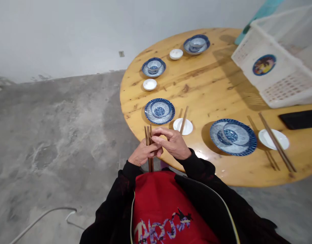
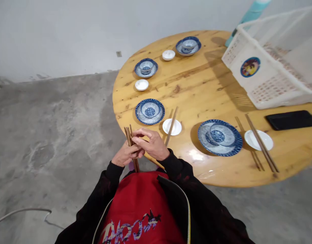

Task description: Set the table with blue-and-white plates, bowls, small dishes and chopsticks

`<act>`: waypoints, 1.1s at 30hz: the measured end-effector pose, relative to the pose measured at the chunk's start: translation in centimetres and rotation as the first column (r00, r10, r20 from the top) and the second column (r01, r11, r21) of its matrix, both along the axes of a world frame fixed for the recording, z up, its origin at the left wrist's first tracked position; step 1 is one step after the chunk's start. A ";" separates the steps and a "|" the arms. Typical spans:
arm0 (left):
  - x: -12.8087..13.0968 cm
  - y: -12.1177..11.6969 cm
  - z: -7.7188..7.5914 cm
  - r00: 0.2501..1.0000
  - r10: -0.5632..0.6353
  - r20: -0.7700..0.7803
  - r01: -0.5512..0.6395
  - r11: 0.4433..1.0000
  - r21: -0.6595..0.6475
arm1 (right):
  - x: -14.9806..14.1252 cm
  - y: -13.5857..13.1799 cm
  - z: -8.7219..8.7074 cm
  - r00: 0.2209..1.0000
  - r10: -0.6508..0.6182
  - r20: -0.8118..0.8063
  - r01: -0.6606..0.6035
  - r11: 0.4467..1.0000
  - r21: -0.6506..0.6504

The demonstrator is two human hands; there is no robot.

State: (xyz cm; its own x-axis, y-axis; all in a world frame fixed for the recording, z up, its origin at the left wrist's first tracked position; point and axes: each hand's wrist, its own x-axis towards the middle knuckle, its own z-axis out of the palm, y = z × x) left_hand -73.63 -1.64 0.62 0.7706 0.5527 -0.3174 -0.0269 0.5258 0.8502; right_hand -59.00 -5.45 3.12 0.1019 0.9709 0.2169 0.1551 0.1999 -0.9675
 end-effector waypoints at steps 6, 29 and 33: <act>-6.2 2.0 1.1 0.996 0.081 0.036 -0.084 0.995 0.063 | -6.9 2.2 1.5 0.998 -0.057 0.037 0.054 0.995 0.085; -12.8 9.4 0.9 0.855 0.514 0.074 -0.469 0.702 0.537 | -15.7 8.1 1.2 0.952 -0.221 0.214 0.146 0.937 0.317; -11.4 13.7 0.0 0.866 0.492 0.094 -0.442 0.663 0.604 | -14.7 12.0 0.8 0.938 -0.279 0.206 0.189 0.909 0.371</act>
